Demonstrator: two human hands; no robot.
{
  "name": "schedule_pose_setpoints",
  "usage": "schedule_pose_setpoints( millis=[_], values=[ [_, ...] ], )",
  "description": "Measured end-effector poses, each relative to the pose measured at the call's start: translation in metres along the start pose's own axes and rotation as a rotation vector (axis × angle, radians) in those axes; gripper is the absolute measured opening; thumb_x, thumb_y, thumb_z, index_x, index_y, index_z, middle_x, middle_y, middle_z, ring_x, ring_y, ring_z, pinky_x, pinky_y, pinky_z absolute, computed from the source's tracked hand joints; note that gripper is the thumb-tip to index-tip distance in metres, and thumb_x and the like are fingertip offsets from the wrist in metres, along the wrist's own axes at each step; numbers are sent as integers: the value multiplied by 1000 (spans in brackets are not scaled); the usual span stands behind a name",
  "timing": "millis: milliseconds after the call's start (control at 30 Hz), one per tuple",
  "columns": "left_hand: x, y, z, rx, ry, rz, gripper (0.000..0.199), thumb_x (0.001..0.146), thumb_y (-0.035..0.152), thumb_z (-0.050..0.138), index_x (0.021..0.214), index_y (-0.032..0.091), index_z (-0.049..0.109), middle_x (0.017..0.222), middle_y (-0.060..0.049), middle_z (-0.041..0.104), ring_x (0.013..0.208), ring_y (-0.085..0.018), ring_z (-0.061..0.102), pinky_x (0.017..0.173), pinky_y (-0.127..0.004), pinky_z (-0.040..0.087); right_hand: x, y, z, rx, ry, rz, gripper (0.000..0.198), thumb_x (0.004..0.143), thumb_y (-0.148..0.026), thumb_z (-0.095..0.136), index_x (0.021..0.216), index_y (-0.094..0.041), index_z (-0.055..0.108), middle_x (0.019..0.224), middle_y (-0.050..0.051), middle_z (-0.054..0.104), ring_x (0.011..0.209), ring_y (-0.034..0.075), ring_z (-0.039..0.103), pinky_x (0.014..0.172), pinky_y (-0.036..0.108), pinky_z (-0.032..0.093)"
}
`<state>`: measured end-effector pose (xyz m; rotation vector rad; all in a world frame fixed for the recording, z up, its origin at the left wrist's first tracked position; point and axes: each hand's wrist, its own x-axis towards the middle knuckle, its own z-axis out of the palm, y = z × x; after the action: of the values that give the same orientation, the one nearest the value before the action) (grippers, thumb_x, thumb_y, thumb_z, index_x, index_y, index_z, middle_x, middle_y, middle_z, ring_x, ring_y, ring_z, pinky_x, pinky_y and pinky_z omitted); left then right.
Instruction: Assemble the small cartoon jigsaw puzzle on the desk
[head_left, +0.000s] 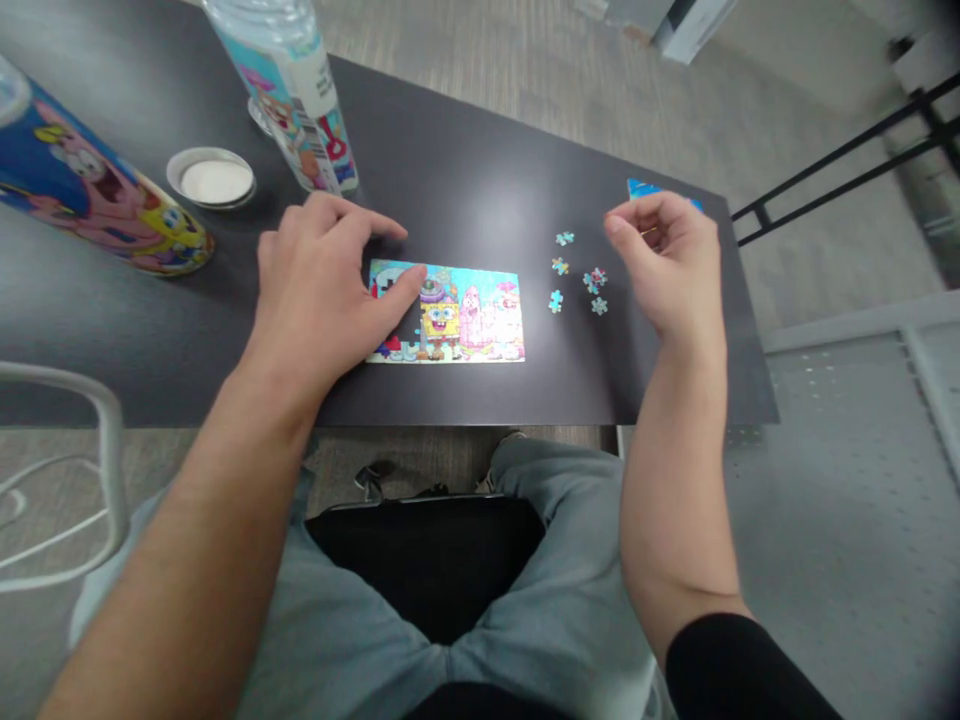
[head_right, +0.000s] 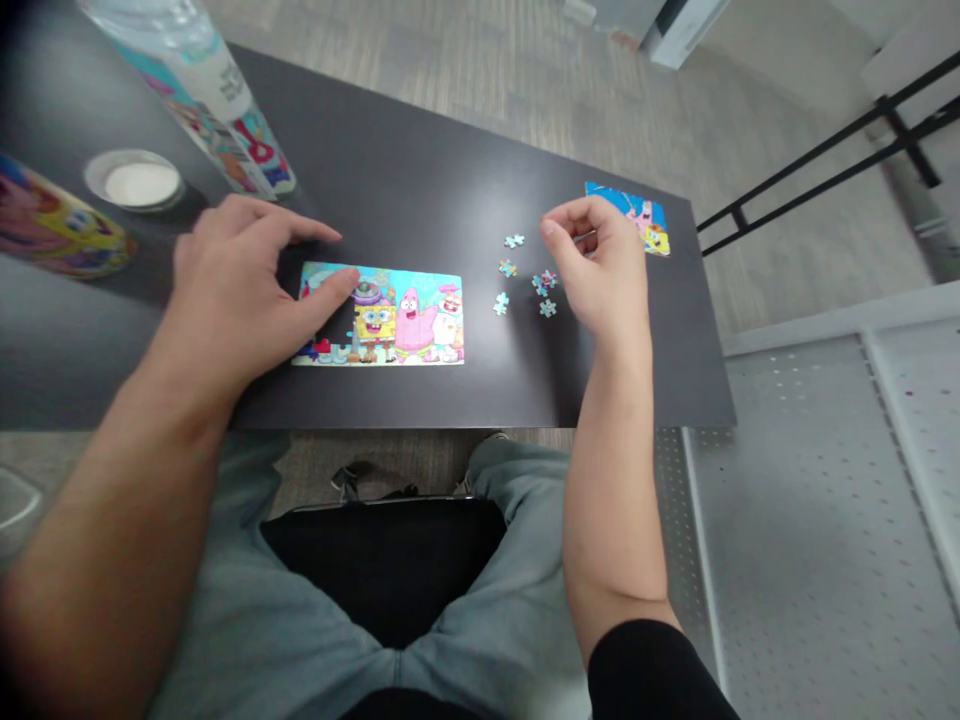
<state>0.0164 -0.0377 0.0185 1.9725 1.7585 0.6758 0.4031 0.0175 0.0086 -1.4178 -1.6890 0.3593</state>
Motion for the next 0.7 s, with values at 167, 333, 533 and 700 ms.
schedule_pose_setpoints(
  millis=[167,333,533,700],
  values=[
    [4,-2,3,23,3,-16,58,103,64,73,150,31,86,173,-15,70,166,-57,55,146,-83,37,-10,14,-15,-76,-122,96,22,98,-47,96,108,-29,89,100,4,84,81,24,69,79,44,58],
    [5,-1,3,97,18,-9,67,104,67,69,153,25,86,171,-22,71,167,-58,58,143,-82,44,-16,11,-32,-162,-275,231,29,87,-41,105,110,-28,93,103,4,87,75,22,66,78,45,59],
    [5,-1,6,55,36,-26,64,103,68,65,146,27,87,170,-20,71,168,-61,57,144,-85,39,-16,0,-35,-189,-378,237,26,87,-35,105,110,-28,97,114,7,89,78,21,67,82,45,61],
    [8,-4,8,-35,56,-51,54,97,76,72,135,40,85,163,-11,75,171,-58,52,148,-83,34,-17,-8,-28,-188,-383,215,14,92,-32,98,104,-28,94,105,6,83,82,24,66,86,46,59]
  ],
)
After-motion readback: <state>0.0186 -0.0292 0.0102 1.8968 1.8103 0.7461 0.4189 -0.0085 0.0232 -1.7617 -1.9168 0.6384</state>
